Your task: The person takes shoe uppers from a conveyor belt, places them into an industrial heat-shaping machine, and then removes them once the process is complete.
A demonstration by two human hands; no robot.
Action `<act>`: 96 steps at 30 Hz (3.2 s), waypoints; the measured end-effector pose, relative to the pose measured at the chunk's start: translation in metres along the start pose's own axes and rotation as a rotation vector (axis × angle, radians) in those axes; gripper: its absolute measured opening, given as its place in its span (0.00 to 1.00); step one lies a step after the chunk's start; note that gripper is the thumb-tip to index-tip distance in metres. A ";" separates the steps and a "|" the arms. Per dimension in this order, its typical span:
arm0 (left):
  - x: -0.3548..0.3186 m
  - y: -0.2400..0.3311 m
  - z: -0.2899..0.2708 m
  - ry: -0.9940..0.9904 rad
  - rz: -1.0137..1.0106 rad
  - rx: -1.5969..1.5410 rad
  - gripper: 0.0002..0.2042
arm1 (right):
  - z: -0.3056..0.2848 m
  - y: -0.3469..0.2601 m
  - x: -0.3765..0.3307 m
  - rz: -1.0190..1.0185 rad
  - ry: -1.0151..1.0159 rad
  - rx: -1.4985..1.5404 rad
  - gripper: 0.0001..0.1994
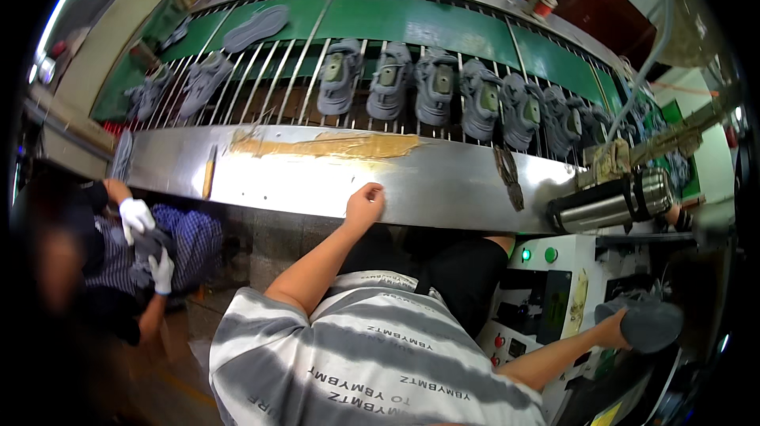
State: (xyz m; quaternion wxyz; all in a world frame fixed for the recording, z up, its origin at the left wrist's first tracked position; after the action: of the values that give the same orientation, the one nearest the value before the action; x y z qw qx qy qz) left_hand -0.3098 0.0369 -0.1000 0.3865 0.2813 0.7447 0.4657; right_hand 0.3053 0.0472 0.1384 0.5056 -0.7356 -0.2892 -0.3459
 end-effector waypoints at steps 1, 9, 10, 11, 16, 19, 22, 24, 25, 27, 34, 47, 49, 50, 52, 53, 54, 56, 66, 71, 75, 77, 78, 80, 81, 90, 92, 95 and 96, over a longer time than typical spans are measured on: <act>-0.010 0.007 0.005 -0.118 -0.037 -0.022 0.10 | -0.005 -0.010 -0.009 0.058 0.034 0.091 0.41; -0.093 0.102 0.029 -0.872 0.052 -0.642 0.36 | -0.029 -0.184 -0.217 0.915 -1.022 1.591 0.29; -0.090 0.110 0.022 -0.849 0.074 -0.758 0.37 | -0.035 -0.208 -0.250 0.743 -1.218 1.694 0.28; -0.079 0.101 0.007 -0.746 -0.108 -0.835 0.35 | -0.045 -0.233 -0.272 0.585 -1.519 1.662 0.29; -0.068 0.078 -0.161 -0.140 -0.022 -0.923 0.25 | -0.088 -0.331 -0.289 -0.650 -2.028 1.590 0.30; -0.050 0.039 -0.213 0.312 0.109 -0.426 0.30 | -0.071 -0.332 -0.319 -0.630 -2.100 1.381 0.26; -0.017 0.005 -0.223 0.495 0.228 -0.206 0.35 | -0.019 -0.311 -0.375 -0.604 -1.989 1.166 0.23; 0.017 0.002 -0.220 0.518 0.282 -0.305 0.35 | 0.016 -0.291 -0.403 -0.598 -1.854 1.034 0.21; 0.033 -0.001 -0.221 0.536 0.302 -0.353 0.36 | 0.029 -0.286 -0.411 -0.608 -1.783 0.966 0.20; 0.070 0.000 -0.221 0.669 0.339 -0.280 0.36 | 0.050 -0.283 -0.418 -0.574 -1.672 0.882 0.16; 0.233 0.040 -0.256 0.758 0.213 -0.086 0.36 | 0.085 -0.325 -0.459 -0.774 -1.487 0.840 0.05; 0.306 0.049 -0.286 0.387 0.132 -0.167 0.37 | 0.034 -0.492 -0.574 -1.091 -1.654 1.276 0.04; 0.305 0.053 -0.283 0.407 0.092 -0.102 0.37 | 0.030 -0.495 -0.579 -1.104 -1.654 1.242 0.04; 0.306 0.051 -0.278 0.440 0.103 -0.077 0.37 | 0.033 -0.494 -0.579 -1.117 -1.648 1.239 0.04; 0.306 0.048 -0.274 0.485 0.125 -0.039 0.38 | 0.034 -0.493 -0.580 -1.139 -1.650 1.229 0.04; 0.307 0.051 -0.274 0.487 0.143 -0.009 0.37 | 0.034 -0.494 -0.582 -1.145 -1.653 1.221 0.04; 0.307 0.047 -0.275 0.479 0.149 0.028 0.37 | 0.035 -0.495 -0.583 -1.150 -1.655 1.213 0.04; 0.307 0.043 -0.276 0.435 0.166 0.035 0.39 | 0.036 -0.494 -0.585 -1.152 -1.664 1.216 0.05; 0.427 0.084 -0.392 0.446 0.446 0.655 0.38 | 0.036 -0.496 -0.586 -1.125 -1.717 1.187 0.05; 0.580 0.113 -0.425 0.684 0.433 1.218 0.45 | 0.034 -0.495 -0.587 -1.160 -1.721 1.176 0.06; 0.639 0.101 -0.440 0.665 0.313 1.608 0.35 | 0.034 -0.497 -0.585 -1.188 -1.696 1.168 0.06; 0.644 0.108 -0.433 0.674 0.316 1.666 0.31 | 0.034 -0.494 -0.586 -1.182 -1.681 1.164 0.06; 0.634 0.127 -0.427 0.652 0.326 1.695 0.34 | 0.030 -0.492 -0.584 -1.176 -1.685 1.157 0.06; 0.616 0.161 -0.417 0.492 0.235 1.717 0.42 | 0.029 -0.490 -0.584 -1.155 -1.672 1.157 0.06; 0.610 0.175 -0.411 0.460 0.248 1.676 0.44 | 0.031 -0.491 -0.586 -1.146 -1.665 1.160 0.06; 0.419 0.150 -0.457 0.024 -0.329 -0.456 0.28 | 0.031 -0.490 -0.585 -1.038 -1.582 1.149 0.06; 0.338 0.119 -0.452 -0.119 -0.328 -0.844 0.32 | 0.033 -0.487 -0.583 -1.001 -1.561 1.196 0.05; 0.233 0.060 -0.429 -0.192 -0.089 -1.032 0.36 | 0.027 -0.476 -0.581 -0.930 -1.531 1.252 0.05; 0.200 0.030 -0.427 -0.077 -0.073 -0.994 0.32 | 0.024 -0.471 -0.580 -0.920 -1.520 1.270 0.06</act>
State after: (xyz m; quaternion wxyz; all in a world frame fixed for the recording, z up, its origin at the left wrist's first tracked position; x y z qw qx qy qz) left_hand -0.7744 0.0012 -0.0210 0.5171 0.0539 0.4273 0.7397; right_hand -0.3987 0.1773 -0.0765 0.3045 -0.1835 -0.8991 0.2554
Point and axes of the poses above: each hand's wrist, its own x-axis towards the middle knuckle, its own z-axis out of the palm, y = z × x, the point moved 1 cm from there along x, towards the middle knuckle, and after that the axes turned 13 degrees about -z, right-handed, at the moved point
